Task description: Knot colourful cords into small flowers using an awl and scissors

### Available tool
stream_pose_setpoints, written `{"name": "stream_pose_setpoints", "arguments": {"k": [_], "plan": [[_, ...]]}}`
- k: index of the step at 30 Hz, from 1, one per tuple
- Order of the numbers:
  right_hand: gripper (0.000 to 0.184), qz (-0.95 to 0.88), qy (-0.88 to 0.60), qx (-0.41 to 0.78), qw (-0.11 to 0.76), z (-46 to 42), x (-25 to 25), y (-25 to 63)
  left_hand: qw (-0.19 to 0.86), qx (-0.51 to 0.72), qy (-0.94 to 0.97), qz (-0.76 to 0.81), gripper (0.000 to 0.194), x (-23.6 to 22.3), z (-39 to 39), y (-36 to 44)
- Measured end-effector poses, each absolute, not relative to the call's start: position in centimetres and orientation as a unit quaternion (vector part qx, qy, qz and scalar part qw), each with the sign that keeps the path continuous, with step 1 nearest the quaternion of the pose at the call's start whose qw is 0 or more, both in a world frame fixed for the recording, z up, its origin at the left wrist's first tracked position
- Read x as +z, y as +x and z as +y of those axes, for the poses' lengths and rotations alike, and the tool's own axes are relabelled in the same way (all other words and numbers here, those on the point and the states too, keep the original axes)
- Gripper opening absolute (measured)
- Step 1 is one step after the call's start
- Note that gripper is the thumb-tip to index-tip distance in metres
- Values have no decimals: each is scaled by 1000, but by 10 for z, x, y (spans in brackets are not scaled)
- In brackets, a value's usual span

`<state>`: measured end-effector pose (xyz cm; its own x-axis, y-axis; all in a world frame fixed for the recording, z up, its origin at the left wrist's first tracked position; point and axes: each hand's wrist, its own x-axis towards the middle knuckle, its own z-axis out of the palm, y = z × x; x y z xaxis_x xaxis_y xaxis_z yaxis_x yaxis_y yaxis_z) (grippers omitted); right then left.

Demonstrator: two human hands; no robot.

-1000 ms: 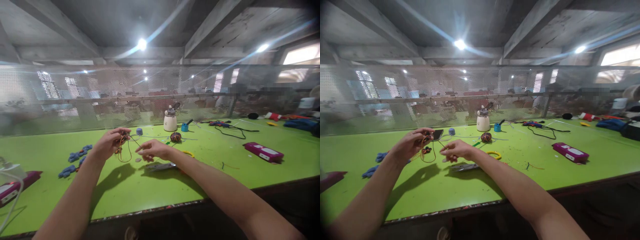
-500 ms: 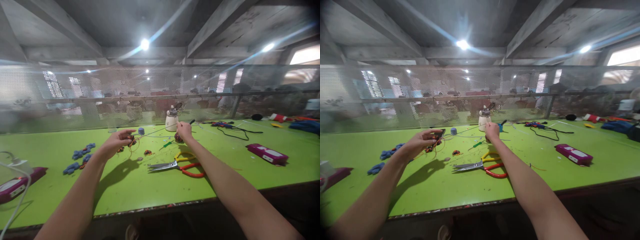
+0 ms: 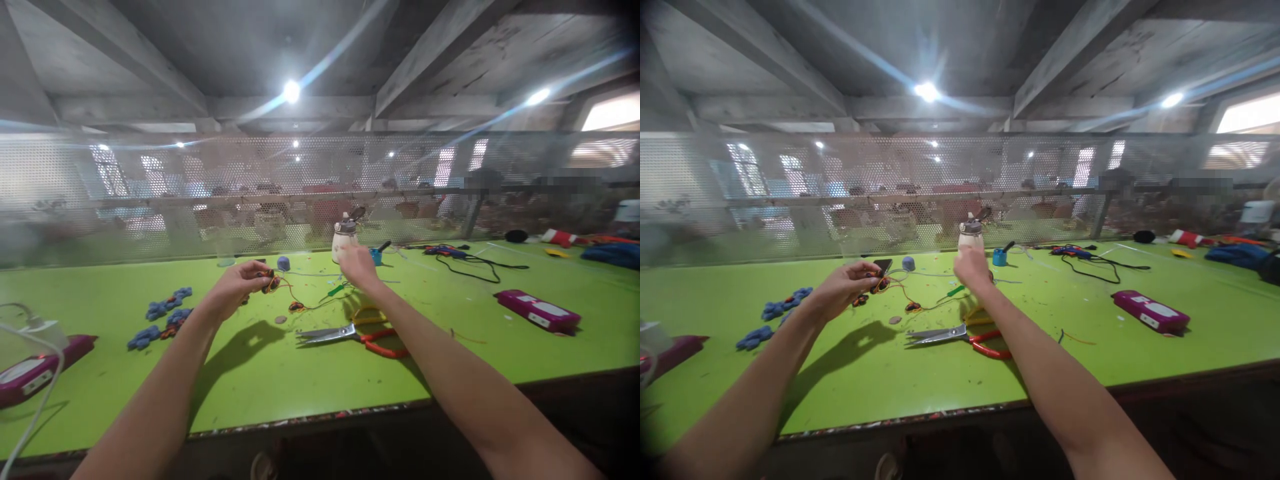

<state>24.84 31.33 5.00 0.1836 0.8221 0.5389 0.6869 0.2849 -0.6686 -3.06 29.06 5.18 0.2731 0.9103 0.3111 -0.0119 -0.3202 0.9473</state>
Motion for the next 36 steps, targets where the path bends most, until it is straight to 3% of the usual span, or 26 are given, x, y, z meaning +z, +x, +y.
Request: {"name": "stream_pose_setpoints", "arguments": {"k": [3,6,10,12,16,23,30,36], "plan": [[16,-716,-492,157,469,290,50,202,476,504,638,335,24,51,287,-24],[18,-743,-425,270,442,271,40,171,500,509,630,305,25,48,284,-13],[16,-623,-360,509,472,265,27,160,511,522,618,290,24,43,284,-2],[14,-555,-342,569,501,268,24,161,515,532,608,287,24,41,285,0],[21,-534,-338,555,542,272,25,165,530,545,584,286,22,41,285,-3],[13,-538,-382,469,587,281,19,168,545,538,562,313,23,41,287,-6],[13,-611,-385,370,585,280,21,170,519,536,583,323,25,36,290,-3],[5,-755,-403,112,505,275,14,164,491,537,605,322,25,29,290,4]]}}
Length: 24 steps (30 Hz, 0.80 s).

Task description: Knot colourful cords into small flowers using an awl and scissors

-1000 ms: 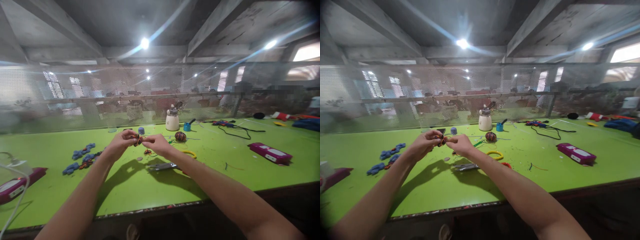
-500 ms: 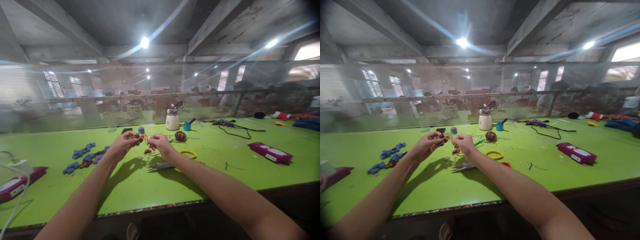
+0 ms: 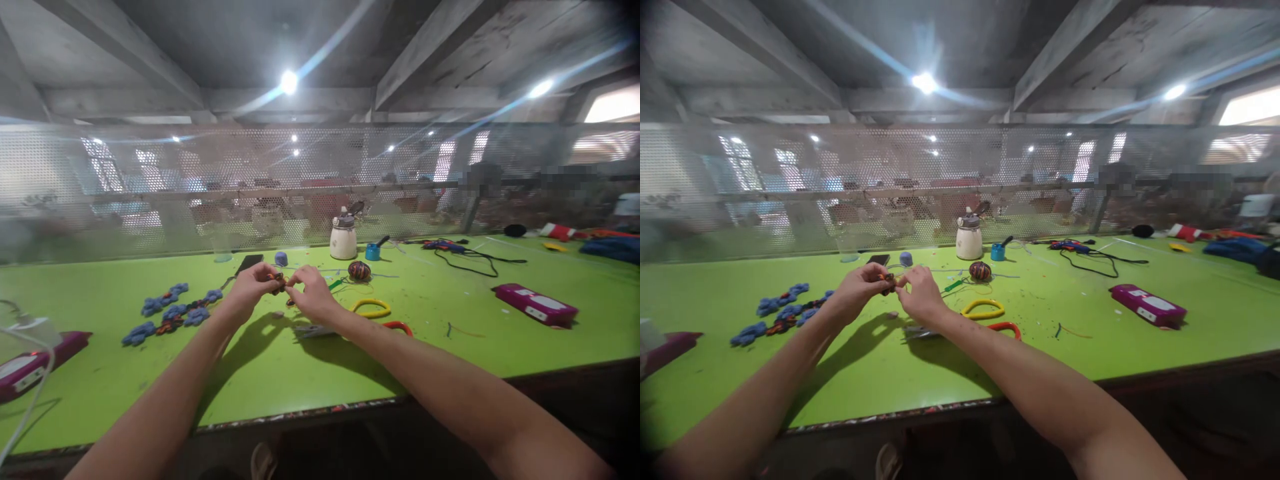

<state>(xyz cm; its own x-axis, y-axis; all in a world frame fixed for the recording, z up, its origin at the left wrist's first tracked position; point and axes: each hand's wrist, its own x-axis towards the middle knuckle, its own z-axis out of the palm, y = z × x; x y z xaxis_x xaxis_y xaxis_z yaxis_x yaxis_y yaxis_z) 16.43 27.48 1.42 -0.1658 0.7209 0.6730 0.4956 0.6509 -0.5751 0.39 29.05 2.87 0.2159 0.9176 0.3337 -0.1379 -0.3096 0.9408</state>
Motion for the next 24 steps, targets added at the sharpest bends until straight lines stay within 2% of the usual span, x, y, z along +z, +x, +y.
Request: {"name": "stream_pose_setpoints", "arguments": {"k": [8,13,18,22,24], "plan": [[9,-761,-444,174,440,289,17,175,566,498,588,295,22,31,291,-3],[9,-804,-418,218,362,288,23,186,613,452,588,271,22,30,292,-7],[6,-790,-391,246,403,285,48,205,627,426,597,262,20,32,292,-12],[25,-735,-282,429,443,282,56,212,632,399,612,258,19,38,289,-15],[38,-710,-236,526,404,280,52,210,631,391,620,254,19,39,287,-16]]}}
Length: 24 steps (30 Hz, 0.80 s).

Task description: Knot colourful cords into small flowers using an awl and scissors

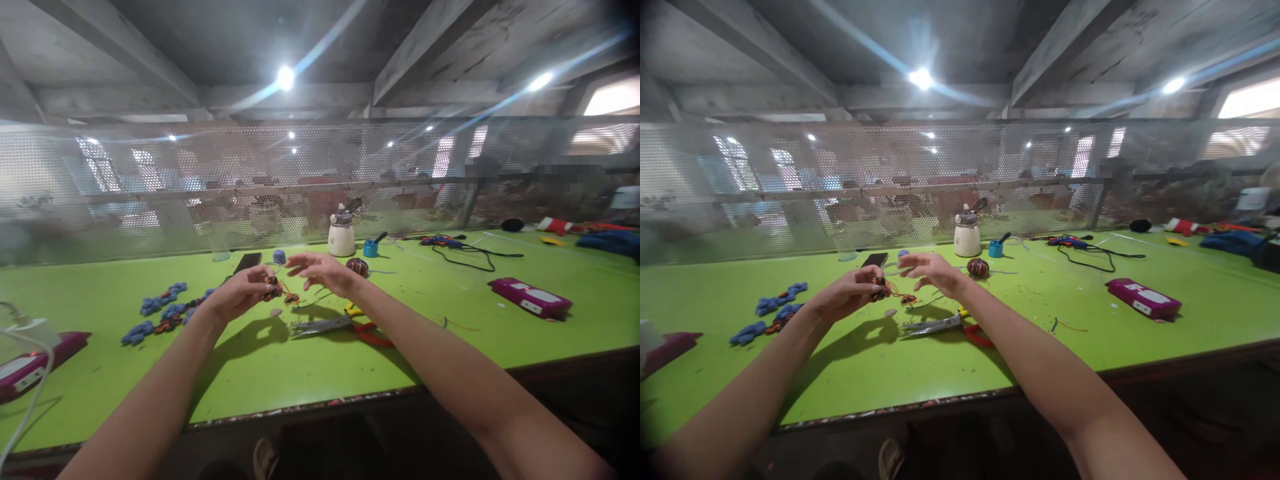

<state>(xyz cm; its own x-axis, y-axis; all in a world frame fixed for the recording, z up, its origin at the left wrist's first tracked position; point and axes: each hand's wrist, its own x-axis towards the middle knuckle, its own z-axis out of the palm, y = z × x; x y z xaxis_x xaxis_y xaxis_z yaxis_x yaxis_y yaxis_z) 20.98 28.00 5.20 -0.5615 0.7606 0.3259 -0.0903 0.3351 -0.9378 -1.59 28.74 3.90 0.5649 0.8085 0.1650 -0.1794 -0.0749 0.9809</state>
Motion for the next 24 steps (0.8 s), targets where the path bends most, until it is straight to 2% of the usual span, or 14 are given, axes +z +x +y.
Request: {"name": "stream_pose_setpoints", "arguments": {"k": [3,6,9,16,24], "plan": [[50,-716,-241,584,297,279,42,203,626,387,627,254,20,38,288,-17],[39,-726,-281,568,266,283,38,201,623,383,631,259,20,37,289,-18],[28,-729,-321,526,298,289,41,208,621,381,633,262,21,37,290,-19],[35,-713,-360,432,418,308,50,236,611,385,635,274,19,39,292,-22],[32,-698,-443,272,492,331,45,258,607,390,631,284,19,38,292,-22]]}}
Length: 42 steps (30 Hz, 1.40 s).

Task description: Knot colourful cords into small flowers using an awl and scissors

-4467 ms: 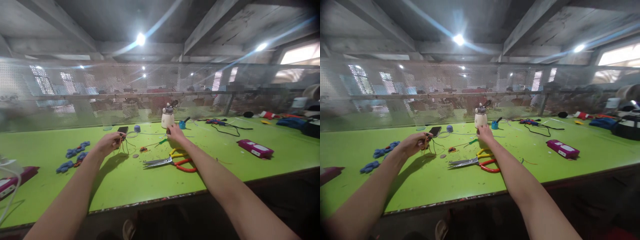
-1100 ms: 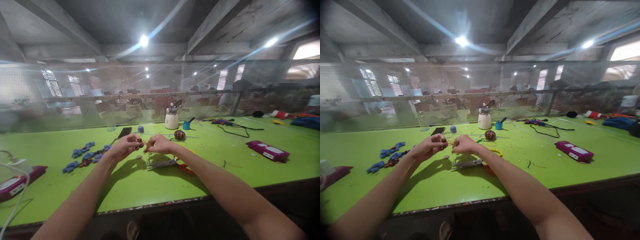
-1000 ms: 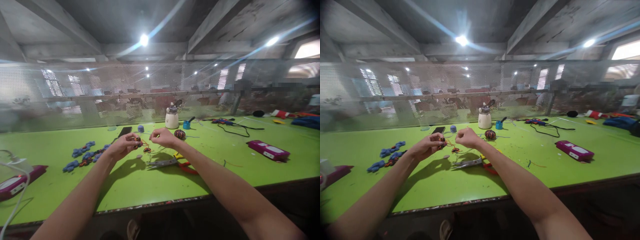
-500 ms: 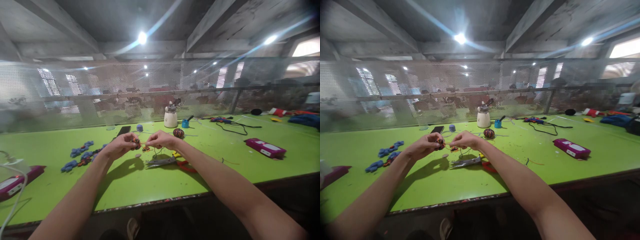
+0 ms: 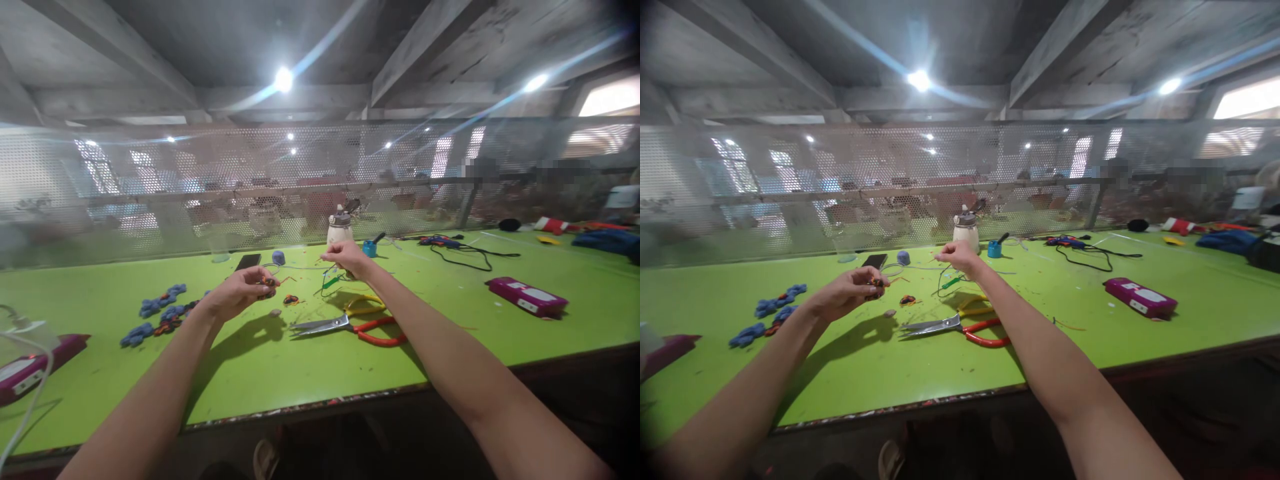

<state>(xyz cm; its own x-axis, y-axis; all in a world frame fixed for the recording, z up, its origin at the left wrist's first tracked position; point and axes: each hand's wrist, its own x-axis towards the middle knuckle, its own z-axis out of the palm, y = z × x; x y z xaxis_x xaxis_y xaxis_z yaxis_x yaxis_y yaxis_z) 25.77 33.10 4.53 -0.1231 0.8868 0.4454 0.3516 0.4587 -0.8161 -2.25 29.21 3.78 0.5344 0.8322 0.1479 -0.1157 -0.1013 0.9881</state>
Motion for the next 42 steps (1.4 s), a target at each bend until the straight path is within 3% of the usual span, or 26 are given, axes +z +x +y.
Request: {"name": "stream_pose_setpoints", "arguments": {"k": [9,15,21,26,32,42], "plan": [[17,-687,-525,39,501,333,49,254,597,404,628,293,20,34,299,-22],[14,-698,-559,-1,447,335,39,250,589,417,627,292,20,30,301,-21],[9,-754,-539,39,375,337,27,245,575,425,632,298,20,27,302,-21],[26,-782,-473,74,398,308,42,220,562,428,641,301,20,31,299,-20],[13,-782,-369,305,398,276,41,186,541,423,661,303,19,32,293,-13],[5,-717,-339,432,431,282,28,180,509,404,712,266,13,30,292,-9]]}}
